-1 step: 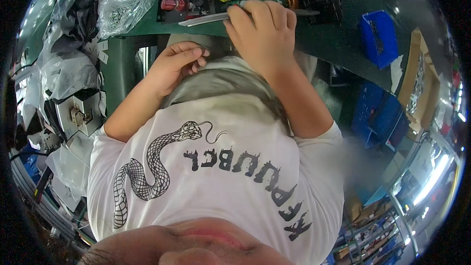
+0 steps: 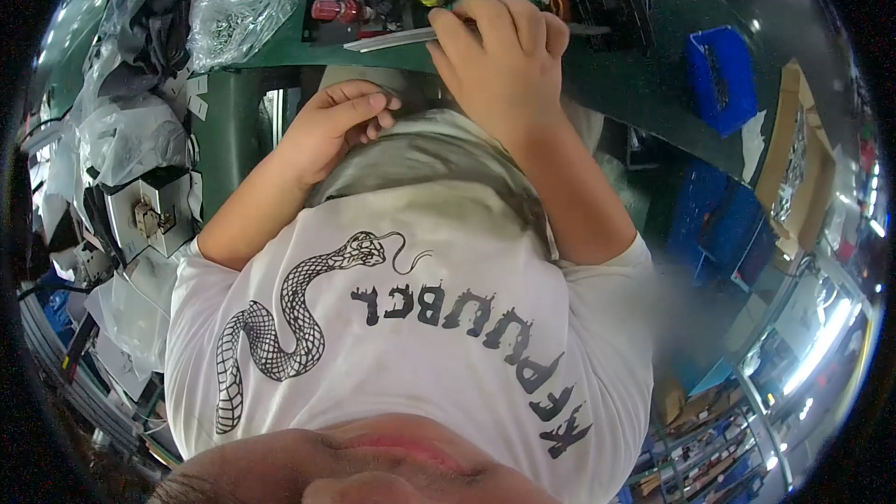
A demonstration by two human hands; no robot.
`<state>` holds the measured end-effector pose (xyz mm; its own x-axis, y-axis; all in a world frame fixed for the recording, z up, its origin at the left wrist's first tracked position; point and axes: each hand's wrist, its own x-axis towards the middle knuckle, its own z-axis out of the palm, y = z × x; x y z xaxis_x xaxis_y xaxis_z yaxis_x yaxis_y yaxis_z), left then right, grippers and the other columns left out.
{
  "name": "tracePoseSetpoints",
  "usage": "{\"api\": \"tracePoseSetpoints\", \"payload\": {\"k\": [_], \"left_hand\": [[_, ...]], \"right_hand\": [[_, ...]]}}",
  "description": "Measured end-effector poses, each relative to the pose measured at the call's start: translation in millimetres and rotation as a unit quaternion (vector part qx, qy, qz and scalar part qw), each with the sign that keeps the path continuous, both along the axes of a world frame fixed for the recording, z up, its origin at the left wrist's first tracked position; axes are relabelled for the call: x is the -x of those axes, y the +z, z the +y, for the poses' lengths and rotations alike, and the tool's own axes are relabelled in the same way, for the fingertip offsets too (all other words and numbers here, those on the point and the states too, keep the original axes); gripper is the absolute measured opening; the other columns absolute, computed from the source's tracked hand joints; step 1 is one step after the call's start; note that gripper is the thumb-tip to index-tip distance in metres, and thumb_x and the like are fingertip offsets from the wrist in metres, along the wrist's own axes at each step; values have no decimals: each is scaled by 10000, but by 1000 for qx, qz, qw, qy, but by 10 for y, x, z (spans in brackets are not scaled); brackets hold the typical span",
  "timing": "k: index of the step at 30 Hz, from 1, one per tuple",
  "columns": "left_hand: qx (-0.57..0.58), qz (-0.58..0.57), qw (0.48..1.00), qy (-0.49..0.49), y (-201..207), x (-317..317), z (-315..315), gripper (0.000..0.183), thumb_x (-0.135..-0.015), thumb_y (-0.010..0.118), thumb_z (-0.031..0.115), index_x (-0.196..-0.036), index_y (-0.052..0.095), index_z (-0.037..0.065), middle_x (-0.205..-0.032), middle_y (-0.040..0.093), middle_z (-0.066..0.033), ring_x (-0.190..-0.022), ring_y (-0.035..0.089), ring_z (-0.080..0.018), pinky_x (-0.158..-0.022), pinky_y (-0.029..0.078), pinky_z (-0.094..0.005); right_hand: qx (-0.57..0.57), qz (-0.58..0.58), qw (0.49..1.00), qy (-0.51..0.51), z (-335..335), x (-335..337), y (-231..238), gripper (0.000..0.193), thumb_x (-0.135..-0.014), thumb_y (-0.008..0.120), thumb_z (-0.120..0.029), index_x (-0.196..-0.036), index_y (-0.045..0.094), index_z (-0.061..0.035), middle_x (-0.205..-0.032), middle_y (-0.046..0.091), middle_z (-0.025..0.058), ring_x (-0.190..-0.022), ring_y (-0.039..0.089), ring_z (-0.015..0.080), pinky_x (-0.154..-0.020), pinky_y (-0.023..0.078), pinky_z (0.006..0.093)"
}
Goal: The recorder is assembling electronic components, connecting wiring to a circuit board and housing at a manufacturing workstation.
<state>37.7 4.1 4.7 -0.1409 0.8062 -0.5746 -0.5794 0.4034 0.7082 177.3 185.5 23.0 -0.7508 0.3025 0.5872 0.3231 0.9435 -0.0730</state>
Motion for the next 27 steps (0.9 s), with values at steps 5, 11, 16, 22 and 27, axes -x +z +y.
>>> {"api": "tracePoseSetpoints", "payload": {"k": [5,11,16,22,27], "left_hand": [[-23,4,1000,8,55,45,-80,214,-942,642,220,-1029,705,35,-858,684,1,-732,548,-54,-678,434,-197],[-102,74,992,-5,184,53,-141,216,-934,663,198,-1044,707,17,-892,698,-12,-837,613,-73,-747,478,-210],[-145,152,978,18,333,201,-257,192,-925,678,166,-1041,707,16,-902,695,-10,-841,609,-66,-748,476,-222],[-137,224,964,49,438,379,-300,129,-937,657,102,-999,698,-4,-944,698,-43,-867,616,-101,-786,484,-256],[-159,449,879,5,270,492,-326,103,-902,668,98,-961,695,18,-878,681,-77,-808,634,-168,-704,494,-286]], "right_hand": [[17,-100,991,83,140,160,146,233,-709,782,-243,-925,722,-179,-1319,558,-43,-1259,458,234,-992,361,436],[89,-167,982,27,52,192,335,193,-710,764,-186,-873,720,-91,-1414,506,34,-1331,409,316,-1050,325,488],[68,-166,980,80,41,206,289,167,-722,743,-164,-839,692,-56,-1411,512,40,-1333,404,328,-1058,319,495],[51,-137,982,118,212,259,205,141,-716,736,-136,-804,664,-52,-1398,532,32,-1304,433,326,-1055,334,490],[74,-123,972,188,534,451,229,155,-670,751,-100,-764,644,-40,-1350,560,74,-1205,500,350,-980,430,460]]}}
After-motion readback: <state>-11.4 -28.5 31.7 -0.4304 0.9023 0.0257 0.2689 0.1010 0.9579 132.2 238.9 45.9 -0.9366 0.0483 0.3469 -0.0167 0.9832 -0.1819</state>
